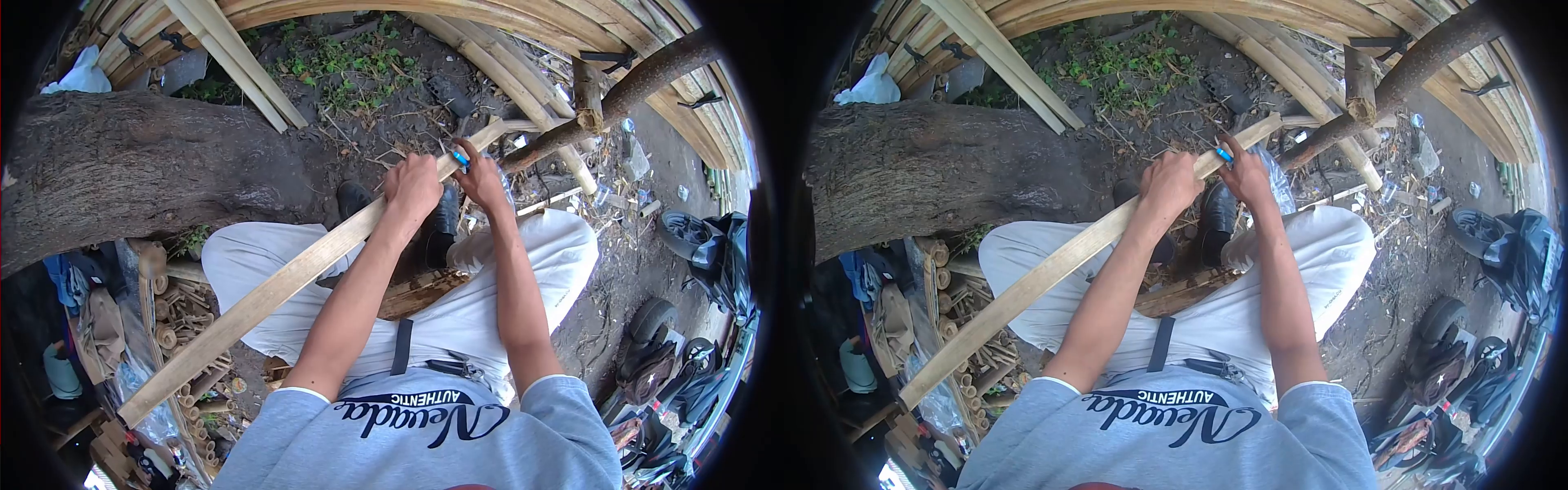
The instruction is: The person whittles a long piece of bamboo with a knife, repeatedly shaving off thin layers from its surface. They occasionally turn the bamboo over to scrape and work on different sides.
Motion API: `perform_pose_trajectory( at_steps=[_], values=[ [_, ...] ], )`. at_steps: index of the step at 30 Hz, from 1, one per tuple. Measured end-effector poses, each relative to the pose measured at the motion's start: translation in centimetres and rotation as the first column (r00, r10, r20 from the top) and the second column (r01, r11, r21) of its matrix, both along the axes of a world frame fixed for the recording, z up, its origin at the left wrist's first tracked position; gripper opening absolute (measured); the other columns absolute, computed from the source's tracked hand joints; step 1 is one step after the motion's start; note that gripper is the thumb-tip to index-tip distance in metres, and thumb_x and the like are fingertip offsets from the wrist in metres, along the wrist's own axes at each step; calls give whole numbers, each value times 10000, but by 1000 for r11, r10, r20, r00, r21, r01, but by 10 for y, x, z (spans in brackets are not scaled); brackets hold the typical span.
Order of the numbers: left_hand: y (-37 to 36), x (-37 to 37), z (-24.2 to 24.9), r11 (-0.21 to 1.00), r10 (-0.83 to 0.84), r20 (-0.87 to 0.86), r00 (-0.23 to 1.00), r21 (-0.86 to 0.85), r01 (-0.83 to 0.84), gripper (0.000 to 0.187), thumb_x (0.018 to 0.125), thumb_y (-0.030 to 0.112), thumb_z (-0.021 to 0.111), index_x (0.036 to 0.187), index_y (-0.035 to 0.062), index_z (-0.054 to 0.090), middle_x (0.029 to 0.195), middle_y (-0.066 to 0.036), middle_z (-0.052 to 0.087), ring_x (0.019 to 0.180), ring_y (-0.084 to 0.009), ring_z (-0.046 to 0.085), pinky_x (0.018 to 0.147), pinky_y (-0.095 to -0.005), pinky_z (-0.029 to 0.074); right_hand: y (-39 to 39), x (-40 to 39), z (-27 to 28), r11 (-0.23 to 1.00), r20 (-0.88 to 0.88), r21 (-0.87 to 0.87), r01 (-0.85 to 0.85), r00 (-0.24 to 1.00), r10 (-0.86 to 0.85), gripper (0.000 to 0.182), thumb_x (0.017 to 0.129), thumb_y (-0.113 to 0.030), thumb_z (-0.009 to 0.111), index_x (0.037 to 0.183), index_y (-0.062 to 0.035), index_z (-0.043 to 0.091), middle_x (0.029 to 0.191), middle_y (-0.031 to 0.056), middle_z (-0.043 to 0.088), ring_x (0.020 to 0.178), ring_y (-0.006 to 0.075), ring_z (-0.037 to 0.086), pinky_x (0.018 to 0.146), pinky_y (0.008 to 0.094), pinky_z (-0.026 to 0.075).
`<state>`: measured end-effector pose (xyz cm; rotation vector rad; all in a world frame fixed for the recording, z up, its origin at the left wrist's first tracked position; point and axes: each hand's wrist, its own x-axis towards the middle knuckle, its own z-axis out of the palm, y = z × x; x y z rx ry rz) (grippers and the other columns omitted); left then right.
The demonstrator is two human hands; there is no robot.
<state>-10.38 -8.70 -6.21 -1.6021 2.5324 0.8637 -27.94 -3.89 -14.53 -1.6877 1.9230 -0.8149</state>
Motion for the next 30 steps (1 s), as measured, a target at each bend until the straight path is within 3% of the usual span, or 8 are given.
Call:
perform_pose_trajectory(
  at_steps=[6, 8, 10, 16, 19, 22, 26, 30],
  values=[
    [-13, -3, -31, 995, 32, -23, 999, 92, -30, 506, 829, 256, 808, 1302, 120, 690, 1186, -216, 700, 1158, -388, 653, 1017, -492, 503, 3, 18, -3, 923, 213, 66, 380, 898, -385, 616, 838, -127, 644, 1418, -116, 439, 875, 291, 681, 922, 522, 647, 847, 564, 481],
    [-17, -2, -34, 992, 45, -46, 998, 121, -40, 541, 816, 273, 824, 1322, 138, 689, 1218, -211, 696, 1196, -383, 634, 1045, -494, 487, -5, 22, -25, 835, 222, -243, 494, 866, -448, 358, 868, -203, 661, 1152, -14, 551, 676, 172, 603, 636, 343, 600, 656, 476, 455],
    [-18, -4, -46, 993, 52, -46, 998, 111, -46, 523, 803, 291, 834, 1297, 173, 709, 1227, -210, 693, 1225, -375, 618, 1058, -494, 479, -6, 28, -20, 735, 308, 175, 655, 672, -673, 408, 941, -385, 664, 921, 17, 598, 634, 124, 564, 637, 292, 580, 650, 467, 452],
    [-17, -18, -61, 976, 40, -106, 994, 215, -16, 420, 792, 248, 825, 1179, 108, 738, 1193, -225, 700, 1143, -416, 668, 989, -490, 529, -4, 36, -69, 704, 507, 448, 551, 492, -708, 566, 1004, -563, 602, 764, -50, 612, 582, 4, 484, 422, 125, 413, 402, 332, 309],
    [-16, -18, -60, 987, 1, -122, 993, 159, 19, 434, 782, 247, 824, 1179, 91, 741, 1171, -230, 707, 1140, -417, 670, 987, -508, 527, -8, 36, -66, 677, 746, 538, 502, 89, -660, 421, 1037, -382, 622, 713, -137, 511, 559, -50, 385, 415, 103, 314, 396, 327, 240],
    [-15, -10, -45, 949, -97, -192, 977, 278, 149, 683, 757, 264, 825, 1402, 167, 624, 1245, -242, 677, 1225, -417, 609, 1044, -488, 487, -12, 38, -56, 661, 780, 469, 586, 77, -621, 405, 1048, -340, 602, 710, -155, 475, 551, -55, 374, 407, 90, 297, 397, 307, 207],
    [18, 32, 44, 971, -198, -40, 979, -145, 190, 1117, 726, 381, 893, 1605, 49, 289, 1492, -218, 473, 1414, -364, 444, 1158, -470, 339, -6, 15, -47, 726, 825, 471, 501, 40, -563, 388, 1068, -320, 556, 730, -166, 449, 532, -67, 314, 384, 83, 254, 394, 310, 178],
    [41, 103, 69, 952, -74, 247, 966, -270, 142, 976, 697, 348, 906, 1507, 40, 456, 1380, -227, 597, 1316, -335, 542, 1139, -452, 336, -9, 0, -48, 727, 838, 445, 523, 43, -544, 377, 1077, -312, 535, 741, -166, 442, 524, -68, 289, 382, 87, 237, 401, 307, 168]
  ],
)
